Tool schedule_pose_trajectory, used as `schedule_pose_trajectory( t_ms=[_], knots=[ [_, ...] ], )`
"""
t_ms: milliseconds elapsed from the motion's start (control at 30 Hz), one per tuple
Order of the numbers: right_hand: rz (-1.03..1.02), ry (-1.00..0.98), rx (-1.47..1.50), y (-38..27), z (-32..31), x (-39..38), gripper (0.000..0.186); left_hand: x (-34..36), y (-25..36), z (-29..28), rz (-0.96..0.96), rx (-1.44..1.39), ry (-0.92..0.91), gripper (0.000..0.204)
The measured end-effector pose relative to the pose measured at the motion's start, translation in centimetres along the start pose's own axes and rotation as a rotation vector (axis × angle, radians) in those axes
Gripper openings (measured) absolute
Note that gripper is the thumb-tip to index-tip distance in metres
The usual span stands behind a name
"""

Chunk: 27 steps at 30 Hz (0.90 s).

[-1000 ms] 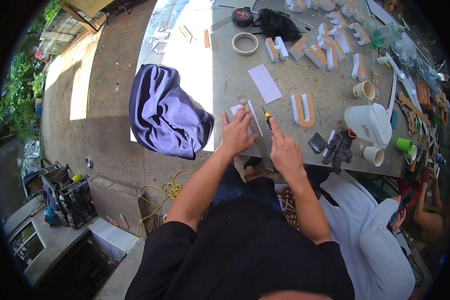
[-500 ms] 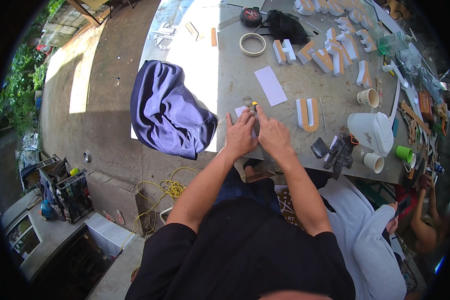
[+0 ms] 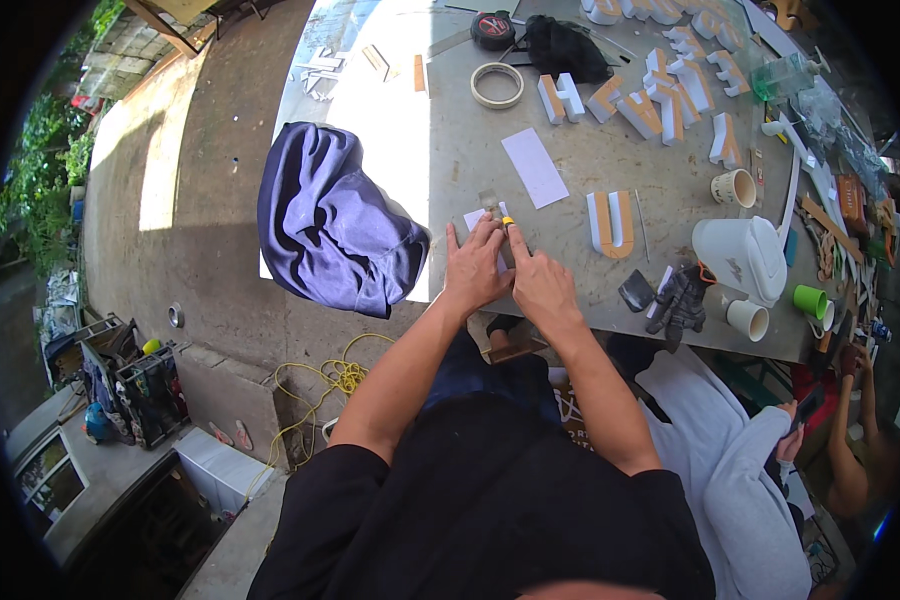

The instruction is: Cutting strips of material using a ruler and a utility knife.

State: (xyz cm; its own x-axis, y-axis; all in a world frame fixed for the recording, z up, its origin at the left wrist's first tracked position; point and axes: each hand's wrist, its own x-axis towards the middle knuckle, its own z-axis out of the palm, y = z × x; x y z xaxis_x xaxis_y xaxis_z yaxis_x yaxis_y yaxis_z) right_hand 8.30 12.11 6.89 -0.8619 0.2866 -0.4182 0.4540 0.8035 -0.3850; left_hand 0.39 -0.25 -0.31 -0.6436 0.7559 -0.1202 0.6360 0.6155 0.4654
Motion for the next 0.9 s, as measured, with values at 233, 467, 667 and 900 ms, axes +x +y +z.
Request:
schedule_pose_trajectory(
  t_ms=[233,467,667,900],
  knots=[
    [-0.01,0.003,-0.006,0.6,0.9,-2.1,0.066,-0.1,-0.2,-0.1,-0.009,-0.014,-0.02,0.067],
    [0.011,-0.019,0.011,1.4,1.2,-4.3,0.067,-0.1,0.0,-0.4,0.003,-0.013,-0.028,0.066],
    [0.011,-0.026,-0.02,1.6,1.6,-6.6,0.069,-0.1,0.0,-0.5,0.0,0.005,-0.041,0.068],
    [0.014,-0.048,-0.083,2.5,2.4,-10.3,0.074,-0.1,0.0,-0.4,0.003,-0.012,-0.037,0.07]
  ],
)
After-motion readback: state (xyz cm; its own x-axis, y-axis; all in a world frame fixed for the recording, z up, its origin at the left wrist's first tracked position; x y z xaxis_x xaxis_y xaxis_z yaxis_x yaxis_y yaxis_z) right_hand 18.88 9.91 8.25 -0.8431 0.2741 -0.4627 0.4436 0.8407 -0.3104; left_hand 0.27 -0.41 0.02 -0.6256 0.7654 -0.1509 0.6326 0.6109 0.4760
